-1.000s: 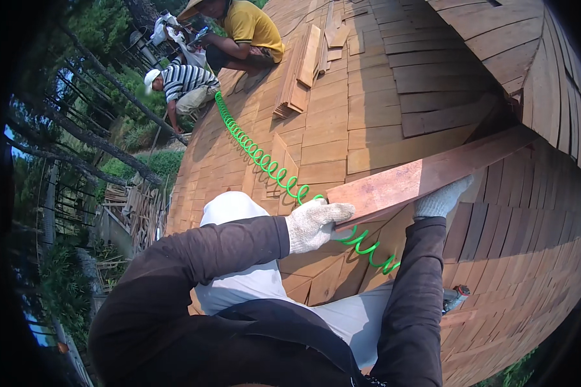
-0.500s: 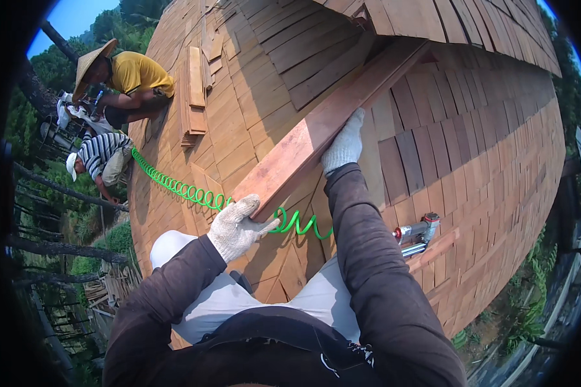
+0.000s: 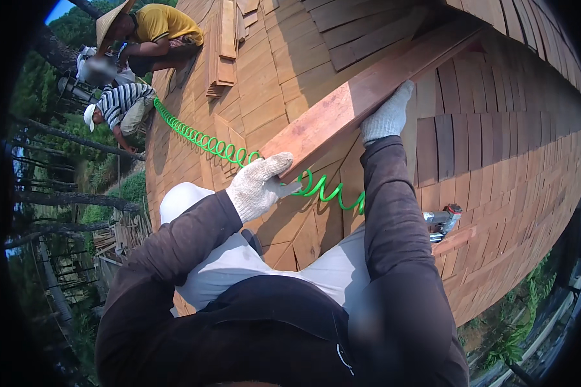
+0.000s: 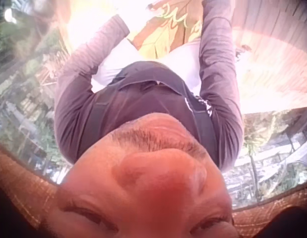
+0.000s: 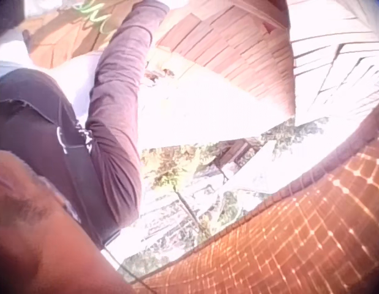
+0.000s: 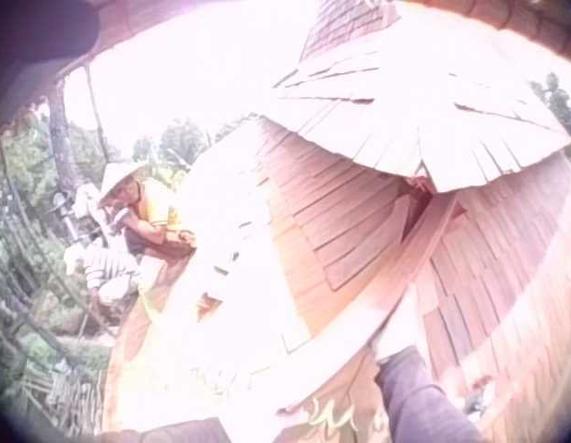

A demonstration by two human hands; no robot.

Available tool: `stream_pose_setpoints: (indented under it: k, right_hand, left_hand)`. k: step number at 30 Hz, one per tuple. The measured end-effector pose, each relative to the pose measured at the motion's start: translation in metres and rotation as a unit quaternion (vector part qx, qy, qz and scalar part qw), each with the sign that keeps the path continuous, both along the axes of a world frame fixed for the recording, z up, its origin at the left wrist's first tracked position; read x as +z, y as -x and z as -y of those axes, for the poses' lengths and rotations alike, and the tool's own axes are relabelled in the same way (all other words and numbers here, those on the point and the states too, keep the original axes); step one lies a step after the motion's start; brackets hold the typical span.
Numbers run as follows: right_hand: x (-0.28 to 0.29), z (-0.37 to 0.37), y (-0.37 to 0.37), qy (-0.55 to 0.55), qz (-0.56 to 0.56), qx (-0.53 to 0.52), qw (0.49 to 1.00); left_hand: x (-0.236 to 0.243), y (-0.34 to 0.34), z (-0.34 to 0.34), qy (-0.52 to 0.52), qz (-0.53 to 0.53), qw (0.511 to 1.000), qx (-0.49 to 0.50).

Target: The person installs wooden shingles and ridge caps on a roof using a pneumatic nail gun and by hand.

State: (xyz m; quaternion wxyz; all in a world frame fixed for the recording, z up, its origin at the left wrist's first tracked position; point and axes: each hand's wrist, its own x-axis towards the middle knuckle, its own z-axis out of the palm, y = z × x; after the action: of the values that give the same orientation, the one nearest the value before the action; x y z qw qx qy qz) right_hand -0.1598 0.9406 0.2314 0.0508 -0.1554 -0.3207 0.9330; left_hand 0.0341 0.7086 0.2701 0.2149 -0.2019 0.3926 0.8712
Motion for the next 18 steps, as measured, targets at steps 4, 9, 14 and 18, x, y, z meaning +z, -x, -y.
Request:
stream_pose_setpoints:
  k: [4,9,14,18]
  right_hand:
    - [-0.006,-0.011,0.000,-0.043,-0.046,0.032,0.997]
    - [-0.010,-0.016,0.008,-0.062,-0.045,0.037,0.996]
    - [-0.008,-0.011,0.002,-0.100,-0.040,0.021,0.994]
    - [0.002,-0.006,0.001,-0.003,-0.018,0.024,1.000]
  left_hand:
    - [0.006,0.004,-0.004,-0.013,0.028,0.999,-0.013]
    - [0.009,0.007,0.001,-0.006,0.032,0.999,-0.036]
    - [-0.004,0.007,0.004,-0.013,0.022,0.999,-0.034]
    - [-0.002,0.005,0.004,-0.024,0.028,0.999,-0.023]
